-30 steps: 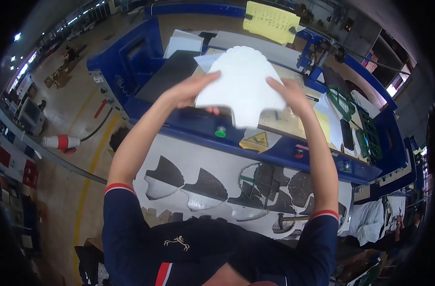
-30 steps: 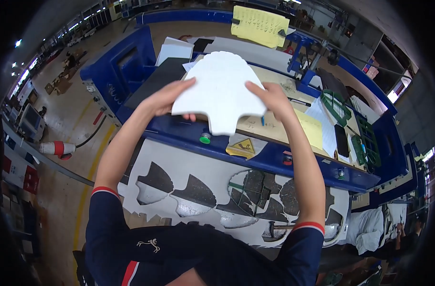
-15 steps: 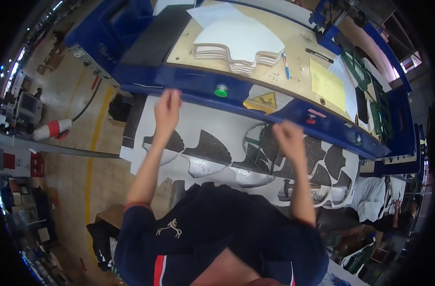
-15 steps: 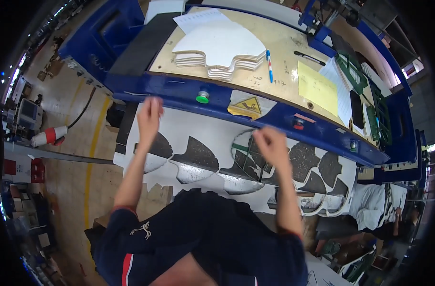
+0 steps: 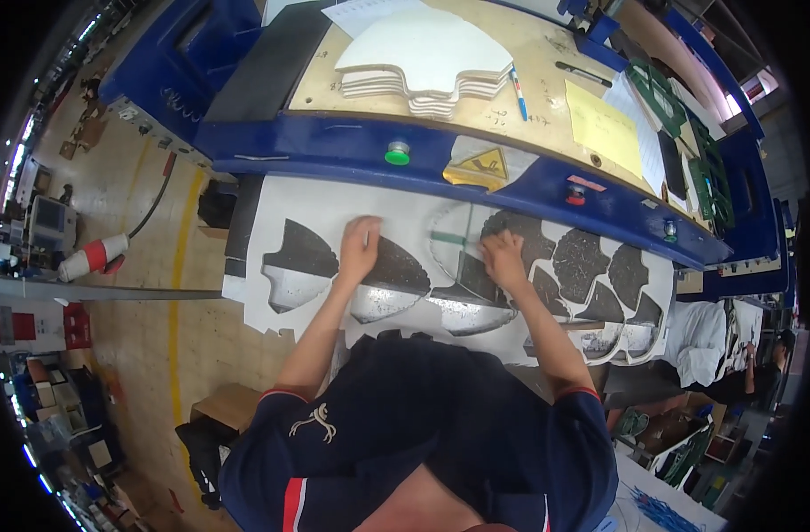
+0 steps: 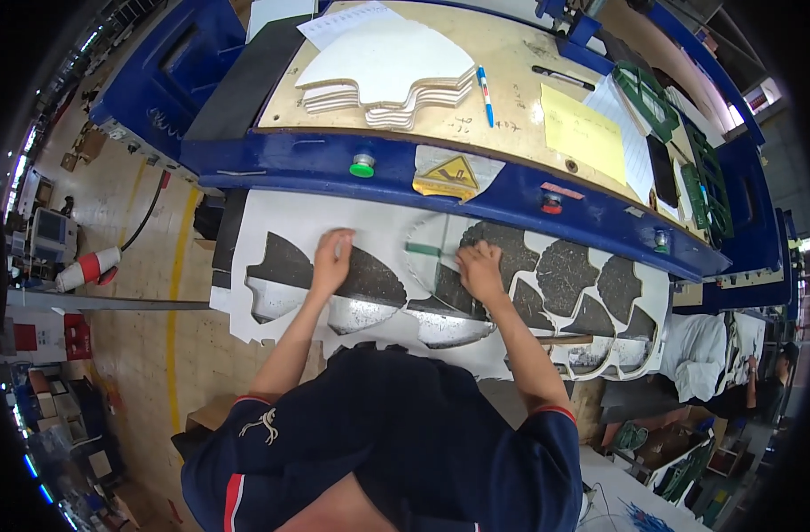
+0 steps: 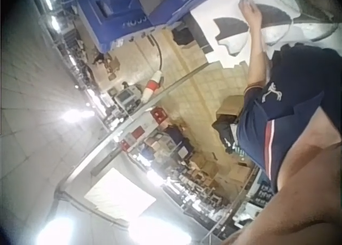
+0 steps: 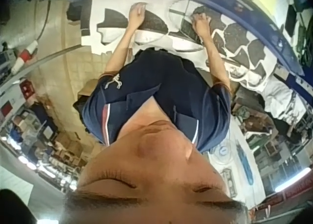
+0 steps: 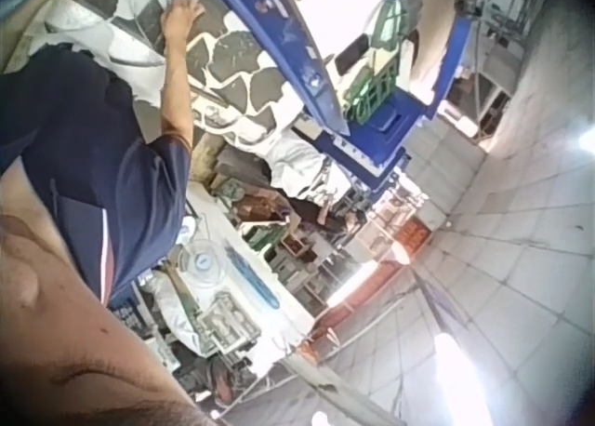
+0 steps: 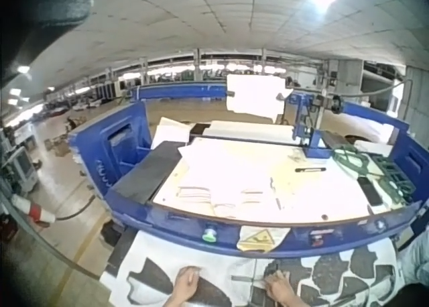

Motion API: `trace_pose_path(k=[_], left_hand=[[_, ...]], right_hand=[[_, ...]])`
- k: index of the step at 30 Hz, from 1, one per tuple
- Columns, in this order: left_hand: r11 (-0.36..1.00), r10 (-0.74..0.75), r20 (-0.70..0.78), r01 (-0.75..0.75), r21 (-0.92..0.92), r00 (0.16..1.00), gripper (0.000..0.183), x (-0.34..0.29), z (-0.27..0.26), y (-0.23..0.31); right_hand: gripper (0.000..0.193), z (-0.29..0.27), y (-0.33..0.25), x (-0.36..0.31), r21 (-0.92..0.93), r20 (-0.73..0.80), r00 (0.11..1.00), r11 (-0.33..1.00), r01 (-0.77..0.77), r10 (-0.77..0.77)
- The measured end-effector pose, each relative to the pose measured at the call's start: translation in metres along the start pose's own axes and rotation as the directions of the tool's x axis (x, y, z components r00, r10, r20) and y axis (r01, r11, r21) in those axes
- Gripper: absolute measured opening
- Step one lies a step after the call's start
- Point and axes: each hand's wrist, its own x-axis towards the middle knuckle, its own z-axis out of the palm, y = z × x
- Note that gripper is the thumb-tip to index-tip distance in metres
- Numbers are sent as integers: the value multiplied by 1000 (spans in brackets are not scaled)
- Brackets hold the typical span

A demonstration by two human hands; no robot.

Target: Manually cut shoe components from a sheet of material using a cutting die, a hammer, and an industrial press.

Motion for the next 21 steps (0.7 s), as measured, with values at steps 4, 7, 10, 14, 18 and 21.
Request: trace_pose_path(k=[4,7,10,14,18,21], left_hand=[[912,-350,72,357,-199,934,26,26,-21,-32],[983,-179,287,186,5,941,48,45,-24,-45],[986,-84,446,10,166,891,72,39,-5,-47],[987,-74,498,-7,159,864,86,30,26,-43],[968,-2,569,-141,207,822,32,30,33,-55],[979,-9,561,-105,172,828,27,29,30,-62]], right_hand=[[9,23,-32,60,90,1,1000,996,-25,25],[11,48,-27,87,102,32,999,995,-22,19],[14,49,-26,84,51,65,997,998,-36,32],[17,22,-22,55,159,-191,974,983,-89,119],[26,47,12,11,300,-224,905,909,-289,362],[32,44,-4,2,251,-138,938,927,-278,319]])
